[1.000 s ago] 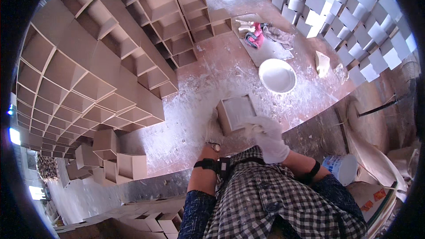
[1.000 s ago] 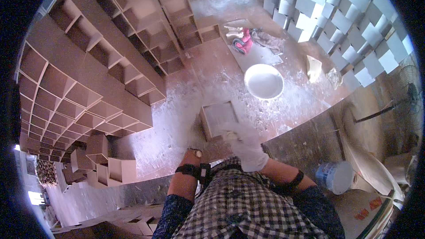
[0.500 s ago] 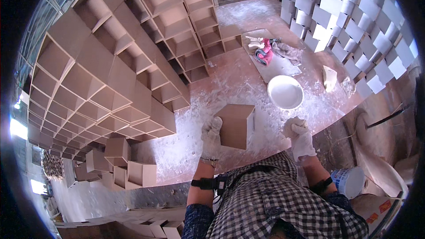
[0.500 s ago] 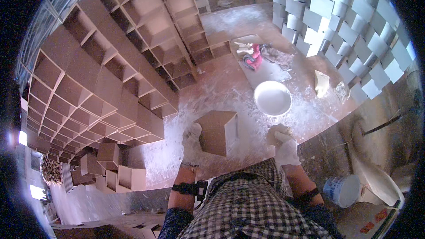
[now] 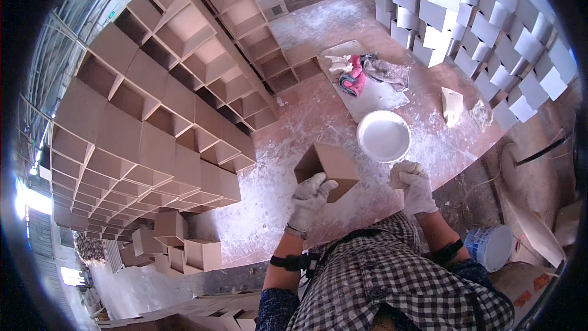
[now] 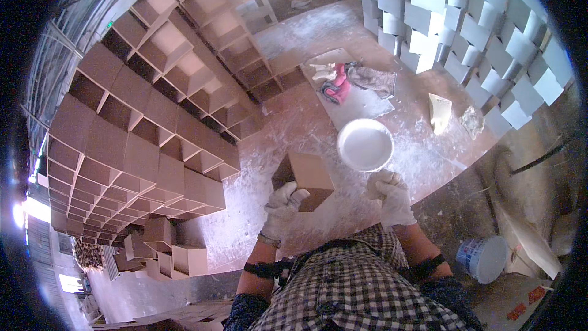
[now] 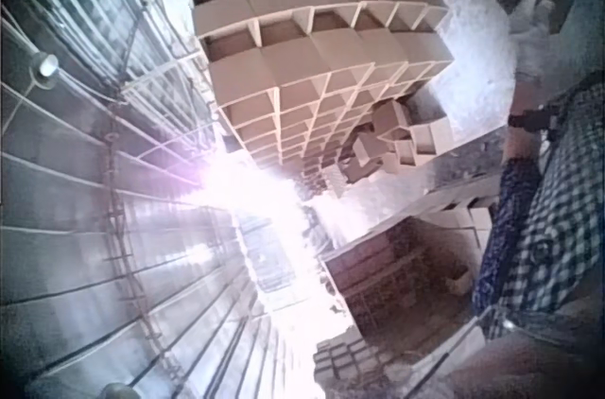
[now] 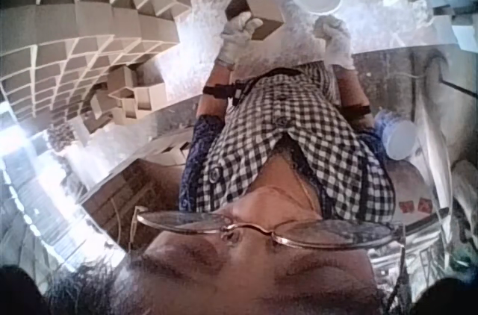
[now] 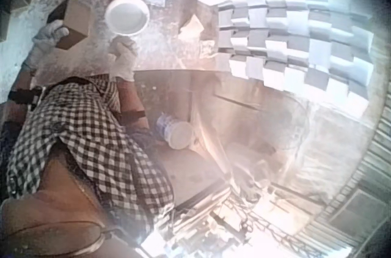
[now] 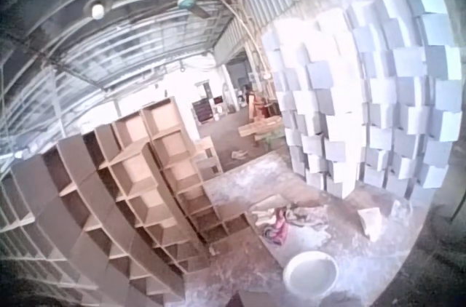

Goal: The person wipes the interior and exterior of a ceramic box with a cloth dipped in liquid, then stacks it and repeats the process with another box.

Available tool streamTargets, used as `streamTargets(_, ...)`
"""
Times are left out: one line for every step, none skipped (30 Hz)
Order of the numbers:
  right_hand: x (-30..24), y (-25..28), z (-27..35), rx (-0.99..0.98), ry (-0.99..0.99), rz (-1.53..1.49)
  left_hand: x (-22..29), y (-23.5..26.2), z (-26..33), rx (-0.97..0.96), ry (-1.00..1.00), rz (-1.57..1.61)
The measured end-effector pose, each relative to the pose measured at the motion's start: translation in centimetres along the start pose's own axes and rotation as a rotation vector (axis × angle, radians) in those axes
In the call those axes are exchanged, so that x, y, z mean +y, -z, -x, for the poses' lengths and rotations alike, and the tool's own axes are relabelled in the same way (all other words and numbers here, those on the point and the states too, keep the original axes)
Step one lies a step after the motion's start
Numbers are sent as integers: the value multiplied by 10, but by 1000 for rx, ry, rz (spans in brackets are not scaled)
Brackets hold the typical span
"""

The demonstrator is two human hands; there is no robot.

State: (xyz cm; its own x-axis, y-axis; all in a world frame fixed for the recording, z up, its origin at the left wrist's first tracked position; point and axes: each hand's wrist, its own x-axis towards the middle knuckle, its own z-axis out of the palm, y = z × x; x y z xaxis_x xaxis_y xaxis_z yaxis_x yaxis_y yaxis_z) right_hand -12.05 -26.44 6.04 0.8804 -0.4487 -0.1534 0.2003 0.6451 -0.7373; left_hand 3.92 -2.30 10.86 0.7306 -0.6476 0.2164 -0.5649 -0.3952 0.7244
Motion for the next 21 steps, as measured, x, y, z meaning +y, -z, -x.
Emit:
streamTargets(0, 7, -4, 2, -2, -2, 8, -1, -4, -3, 2, -1)
streamTargets(1, 14, -8, -88, 16, -46, 17, -1, -8, -73, -114, -203)
streamTargets(0, 20, -11, -178, 34, -89, 23, -4, -12, -143, -231, -404)
streamTargets(-5, 13, -11, -182, 23, -90, 24, -10, -12, -147, -257, -440)
streamTargets(-14, -3, -8, -31, -12, 9, 24, -17, -14, -149, -250, -437)
streamTargets(-19, -15, -9, 120, -48, 110, 24, -24, -16, -235, -288, -552)
streamTargets(-23, -20, -12, 126, -54, 112, 26, -31, -18, -324, -331, -664)
streamTargets(-26, -23, -20, 55, -60, 212, 25, -37, -18, -329, -320, -662)
streamTargets(-27, -27, -29, -18, -67, 311, 23, -44, -15, -353, -314, -647)
streamTargets(-24, -32, -38, -22, -83, 312, 19, -50, -12, -376, -304, -632)
streamTargets(-23, -40, -48, -70, -83, 464, 13, -54, -8, -377, -287, -632)
streamTargets(-23, -45, -58, -123, -83, 615, 6, -59, -1, -379, -245, -665)
streamTargets(-11, -35, -74, -130, -97, 616, 3, -62, 5, -384, -207, -694)
streamTargets(9, -14, -96, -295, 225, 874, 9, -62, 4, -393, -207, -685)
streamTargets(25, -3, -111, -478, 552, 1111, 14, -55, 4, -279, -263, -644)
streamTargets(19, -19, -115, -498, 540, 1108, 17, -46, 6, -155, -312, -605)
streamTargets(8, -50, -116, -468, 455, 1132, 12, -41, 11, -147, -293, -607)
streamTargets(0, -69, -118, -430, 374, 1160, 6, -38, 14, -111, -344, -643)
streamTargets(0, -76, -120, -441, 370, 1163, -1, -36, 19, -77, -396, -679)
streamTargets(0, -82, -121, -479, 260, 1104, -13, -38, 23, -46, -391, -660)
streamTargets(1, -85, -121, -511, 152, 1046, -24, -40, 28, -41, -385, -657)
